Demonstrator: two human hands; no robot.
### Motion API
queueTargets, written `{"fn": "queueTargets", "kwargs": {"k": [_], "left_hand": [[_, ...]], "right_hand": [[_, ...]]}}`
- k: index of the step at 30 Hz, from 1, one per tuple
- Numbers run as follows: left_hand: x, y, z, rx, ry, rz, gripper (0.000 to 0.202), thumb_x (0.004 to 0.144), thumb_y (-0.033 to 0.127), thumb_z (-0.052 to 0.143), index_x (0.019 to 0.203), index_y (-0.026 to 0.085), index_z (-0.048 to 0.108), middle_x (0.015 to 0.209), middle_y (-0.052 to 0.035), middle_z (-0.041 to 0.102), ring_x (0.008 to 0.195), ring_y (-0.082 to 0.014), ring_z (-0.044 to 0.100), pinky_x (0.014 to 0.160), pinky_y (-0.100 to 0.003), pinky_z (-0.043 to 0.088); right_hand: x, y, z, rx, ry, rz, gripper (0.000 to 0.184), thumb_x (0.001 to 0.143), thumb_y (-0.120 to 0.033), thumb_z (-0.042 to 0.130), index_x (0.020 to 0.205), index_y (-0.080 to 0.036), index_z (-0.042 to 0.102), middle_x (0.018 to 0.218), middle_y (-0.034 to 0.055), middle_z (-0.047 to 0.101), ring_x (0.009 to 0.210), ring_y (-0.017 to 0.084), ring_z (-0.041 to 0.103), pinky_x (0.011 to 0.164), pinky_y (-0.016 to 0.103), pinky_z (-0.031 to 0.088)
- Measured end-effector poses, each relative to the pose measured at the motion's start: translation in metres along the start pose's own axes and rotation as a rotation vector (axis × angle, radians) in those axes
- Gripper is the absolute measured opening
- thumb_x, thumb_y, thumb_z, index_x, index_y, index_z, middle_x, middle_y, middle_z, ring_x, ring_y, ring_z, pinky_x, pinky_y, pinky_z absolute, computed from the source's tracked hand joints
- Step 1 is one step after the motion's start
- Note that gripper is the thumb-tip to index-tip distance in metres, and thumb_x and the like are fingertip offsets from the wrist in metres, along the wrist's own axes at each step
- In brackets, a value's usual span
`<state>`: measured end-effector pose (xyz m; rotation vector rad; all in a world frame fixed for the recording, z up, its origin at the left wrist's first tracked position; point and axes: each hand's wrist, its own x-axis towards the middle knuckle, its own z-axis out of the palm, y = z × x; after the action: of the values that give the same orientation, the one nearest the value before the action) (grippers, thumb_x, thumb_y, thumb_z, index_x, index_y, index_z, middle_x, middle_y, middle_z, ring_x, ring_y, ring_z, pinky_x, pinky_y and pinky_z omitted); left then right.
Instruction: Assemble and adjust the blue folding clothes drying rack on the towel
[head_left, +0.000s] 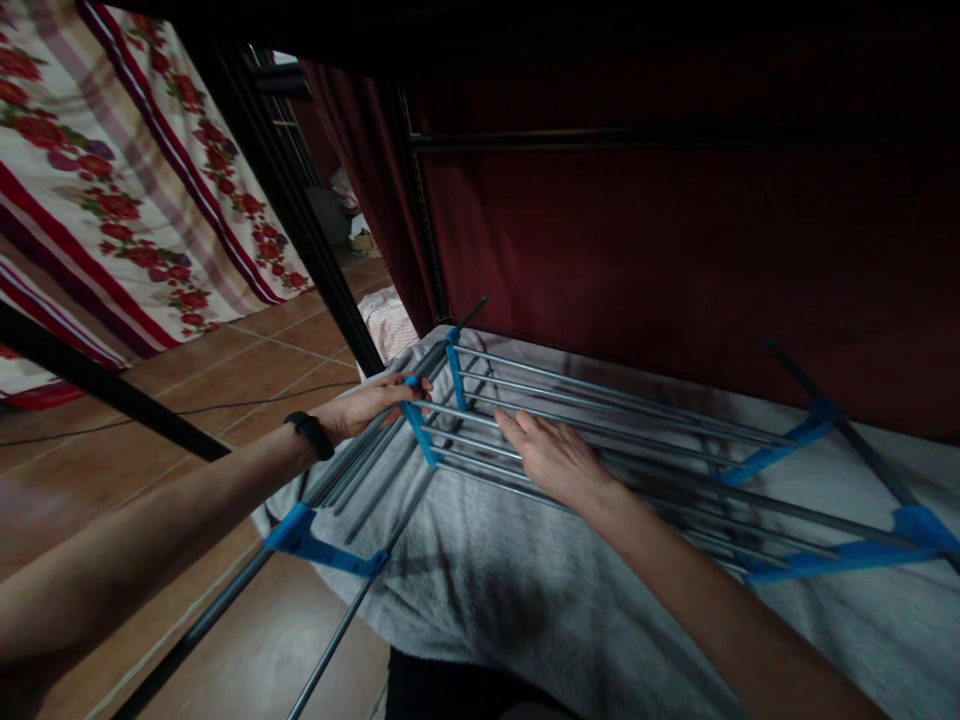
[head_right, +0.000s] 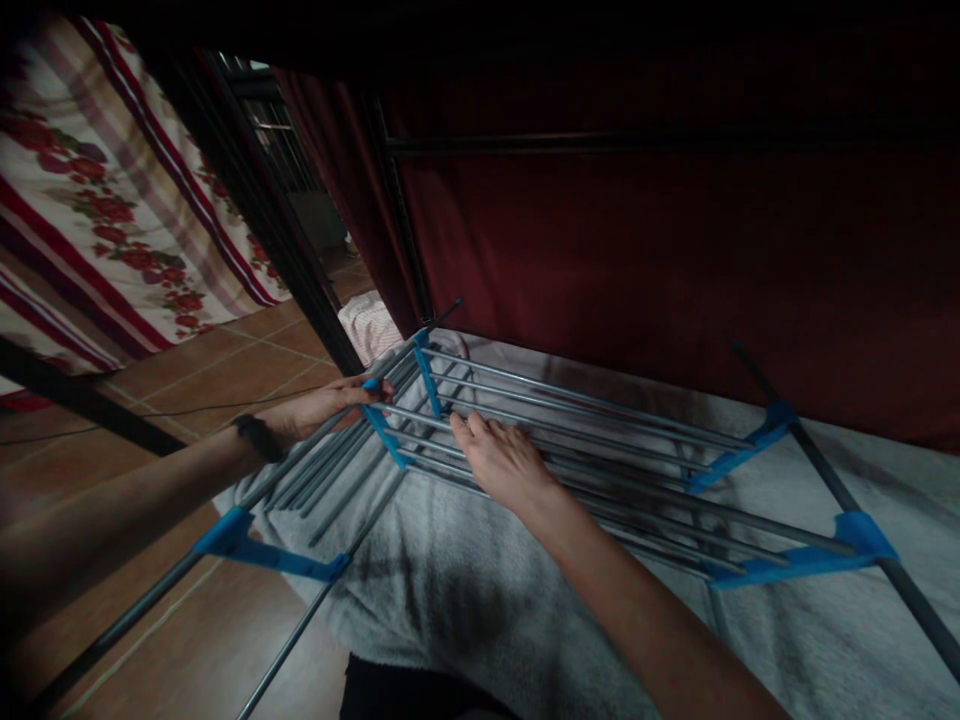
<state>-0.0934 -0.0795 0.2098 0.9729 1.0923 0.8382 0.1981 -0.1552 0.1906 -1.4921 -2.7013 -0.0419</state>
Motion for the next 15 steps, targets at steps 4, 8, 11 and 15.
{"fn": "queueTargets", "kwargs": {"k": [4,8,11,15], "left_hand": [[0.0021,-0.0017,-0.0031,0.009,-0.002,0.006,0.026,0.070,0.006,0.076,0.095,0.011,0.070,0.082,-0.0057,0.070,0.067,-0.0155,0.069,0.064,-0.023,0.061],[0.0052,-0.0046,-0.0067,0.012,-0.005,0.015,0.028,0.071,0.007,0.075,0.097,0.012,0.069,0.086,-0.0067,0.071,0.069,-0.0149,0.069,0.065,-0.022,0.060],[0.0064,-0.0059,-0.0073,0.000,-0.013,0.007,0.029,0.069,0.006,0.076,0.096,0.012,0.069,0.084,-0.0063,0.070,0.068,-0.0146,0.068,0.065,-0.022,0.059],[0.0068,-0.0067,-0.0062,-0.029,-0.014,-0.001,0.030,0.069,0.007,0.076,0.097,0.013,0.068,0.083,-0.0052,0.069,0.066,-0.0140,0.067,0.062,-0.022,0.059]], "right_hand": [[0.0006,0.0009,0.0033,0.000,0.010,-0.016,0.061,0.100,-0.008,0.026,0.157,-0.022,0.039,0.130,0.0121,0.063,0.105,0.024,0.066,0.084,0.035,0.051],[0.0011,0.0018,0.0038,-0.006,0.027,-0.027,0.062,0.099,-0.006,0.025,0.157,-0.021,0.040,0.131,0.0114,0.064,0.105,0.024,0.066,0.084,0.035,0.050],[0.0010,0.0015,0.0029,0.005,0.028,-0.028,0.063,0.098,-0.005,0.025,0.156,-0.021,0.041,0.130,0.0112,0.064,0.106,0.024,0.066,0.085,0.035,0.050],[0.0000,0.0007,0.0010,0.030,0.026,-0.021,0.063,0.098,-0.005,0.025,0.156,-0.022,0.042,0.130,0.0110,0.065,0.104,0.024,0.067,0.085,0.035,0.050]]}}
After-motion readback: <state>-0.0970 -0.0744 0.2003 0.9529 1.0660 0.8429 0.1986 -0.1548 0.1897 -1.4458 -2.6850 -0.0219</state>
